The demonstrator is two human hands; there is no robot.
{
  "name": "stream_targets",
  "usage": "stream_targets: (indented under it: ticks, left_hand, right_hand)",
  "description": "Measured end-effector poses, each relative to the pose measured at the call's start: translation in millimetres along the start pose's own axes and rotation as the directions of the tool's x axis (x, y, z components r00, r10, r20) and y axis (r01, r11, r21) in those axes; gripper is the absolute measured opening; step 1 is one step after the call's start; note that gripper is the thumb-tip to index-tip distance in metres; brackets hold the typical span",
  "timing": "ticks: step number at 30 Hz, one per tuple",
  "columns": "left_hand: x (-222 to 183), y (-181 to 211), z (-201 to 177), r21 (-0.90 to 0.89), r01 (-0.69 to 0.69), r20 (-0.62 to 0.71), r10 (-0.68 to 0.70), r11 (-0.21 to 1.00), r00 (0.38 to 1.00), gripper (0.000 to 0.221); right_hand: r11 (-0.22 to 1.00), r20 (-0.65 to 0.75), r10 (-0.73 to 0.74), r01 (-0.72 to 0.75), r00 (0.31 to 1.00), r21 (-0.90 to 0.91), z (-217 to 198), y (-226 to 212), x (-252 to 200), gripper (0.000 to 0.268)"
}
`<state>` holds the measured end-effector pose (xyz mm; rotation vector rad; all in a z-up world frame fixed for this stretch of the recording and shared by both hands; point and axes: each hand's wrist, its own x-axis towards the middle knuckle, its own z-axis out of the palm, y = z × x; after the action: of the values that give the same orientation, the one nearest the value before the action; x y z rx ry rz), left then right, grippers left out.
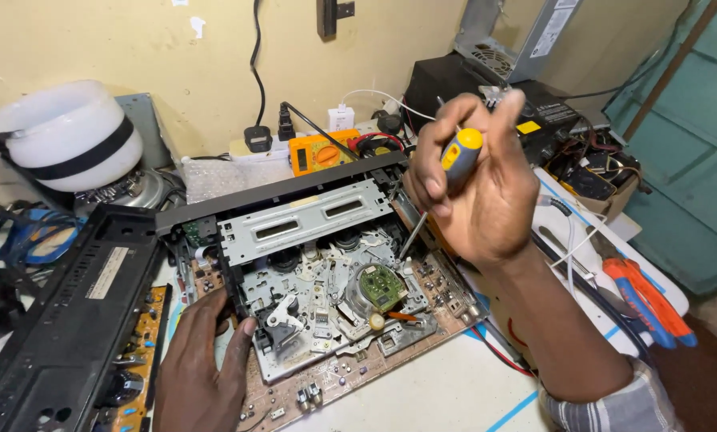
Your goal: Disassembling an electronic device by removing screws and internal circuit boards using a screwdriver.
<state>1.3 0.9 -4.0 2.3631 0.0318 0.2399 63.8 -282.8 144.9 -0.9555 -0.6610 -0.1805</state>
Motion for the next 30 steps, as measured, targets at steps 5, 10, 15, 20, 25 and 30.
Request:
stream_targets:
  ticks: [5,10,15,20,25,30]
  left_hand:
    - [-0.7,0.5,-2.4,-0.021,-0.008,-0.002,0.008,1.0,1.0,0.063]
    - [-0.8,1.0,-1.0,-0.011,-0.034,0.016,0.034,0.999,0.999,0.066]
    - [-1.7,4.9,-2.9,-0.005,0.006,0.036,-0.006,1.0,0.999,0.064]
    - [-2.3,3.5,-3.5,-0.014,-0.034,0.019,0.034,0.999,0.999,0.063]
    - [-4.5,6.5,-7.7,-0.026,-0.062,0.024,0.062,0.998,0.998,0.063]
    - [-7.2,10.8,-11.1,-0.041,-0.029,0.068,0.032,0.999,0.997,0.064]
  right_hand:
    - [0.999,-0.156,0.01,-0.015,0.988,-0.03,-20.7,10.4,-11.9,0.03]
    - [0.993,-0.219,0.119,-0.118,0.969,0.019,-14.2,-5.7,-12.1,0.058]
    - [0.889,-0.144,-0.211,0.128,0.967,-0.439,-6.6,-47.3,-27.6,0.019]
    - [0.194,-0.377,0.189,-0.411,0.907,-0.891,-5.9,-32.9,-54.4,0.016]
    - [-0.16,-0.428,0.321,-0.397,0.845,-0.904,-35.2,20.3,-92.0,0.026]
    - [-0.342,-0.312,0.231,-0.224,0.921,-0.913,-48.8,43.4,-102.2,0.047]
